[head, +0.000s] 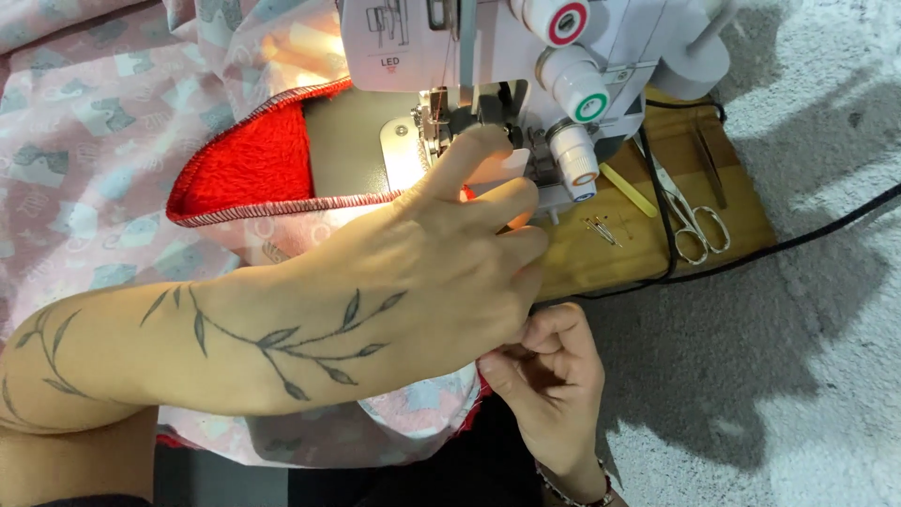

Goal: Using an overlocking sewing machine to finish the edges of fabric pieces.

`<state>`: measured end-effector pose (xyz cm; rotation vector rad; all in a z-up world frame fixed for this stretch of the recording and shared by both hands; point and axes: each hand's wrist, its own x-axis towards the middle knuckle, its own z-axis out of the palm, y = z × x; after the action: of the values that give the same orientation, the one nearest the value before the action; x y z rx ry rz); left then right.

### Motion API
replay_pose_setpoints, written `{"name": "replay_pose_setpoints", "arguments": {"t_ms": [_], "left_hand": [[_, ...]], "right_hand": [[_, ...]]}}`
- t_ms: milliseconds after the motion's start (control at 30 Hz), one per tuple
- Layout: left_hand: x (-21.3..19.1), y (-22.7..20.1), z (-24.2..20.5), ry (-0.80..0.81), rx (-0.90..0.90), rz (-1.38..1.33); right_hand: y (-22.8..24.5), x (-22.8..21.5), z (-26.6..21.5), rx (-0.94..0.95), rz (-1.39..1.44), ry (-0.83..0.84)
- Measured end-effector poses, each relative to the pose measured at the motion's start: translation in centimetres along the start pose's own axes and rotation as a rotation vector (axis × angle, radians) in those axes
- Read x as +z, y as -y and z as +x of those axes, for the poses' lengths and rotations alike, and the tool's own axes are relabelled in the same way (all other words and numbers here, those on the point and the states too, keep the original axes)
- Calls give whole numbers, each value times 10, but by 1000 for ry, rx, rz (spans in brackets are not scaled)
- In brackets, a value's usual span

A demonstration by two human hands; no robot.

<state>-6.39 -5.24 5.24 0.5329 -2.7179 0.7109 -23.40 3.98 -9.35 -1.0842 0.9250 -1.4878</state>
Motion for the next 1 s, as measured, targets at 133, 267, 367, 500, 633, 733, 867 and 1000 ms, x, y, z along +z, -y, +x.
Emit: {"name": "replay_pose_setpoints", "arguments": {"t_ms": [133, 267, 367, 500, 633, 733, 867, 1000], "left_hand": [[-7, 3, -4, 67, 2, 54], [-1, 2, -5, -1, -16, 1], [6, 0, -5, -10, -19, -22], [0, 3, -8, 42, -4, -6], [1, 1, -8, -50, -34, -65], [-8, 5, -12, -98, -45, -341], [-28, 14, -34, -150, -165, -333], [-28, 17, -55, -25, -171, -283]], "right_hand": [[-6, 1, -1, -52, -21, 59], [-4, 1, -2, -12, 9, 60], [0, 5, 0, -57, -36, -3], [5, 8, -1, 2, -37, 28], [8, 9, 2, 13, -87, 75], [-3, 11, 0, 42, 312, 317], [-14, 4, -6, 339, 294, 363], [1, 1, -2, 408, 101, 295]]}}
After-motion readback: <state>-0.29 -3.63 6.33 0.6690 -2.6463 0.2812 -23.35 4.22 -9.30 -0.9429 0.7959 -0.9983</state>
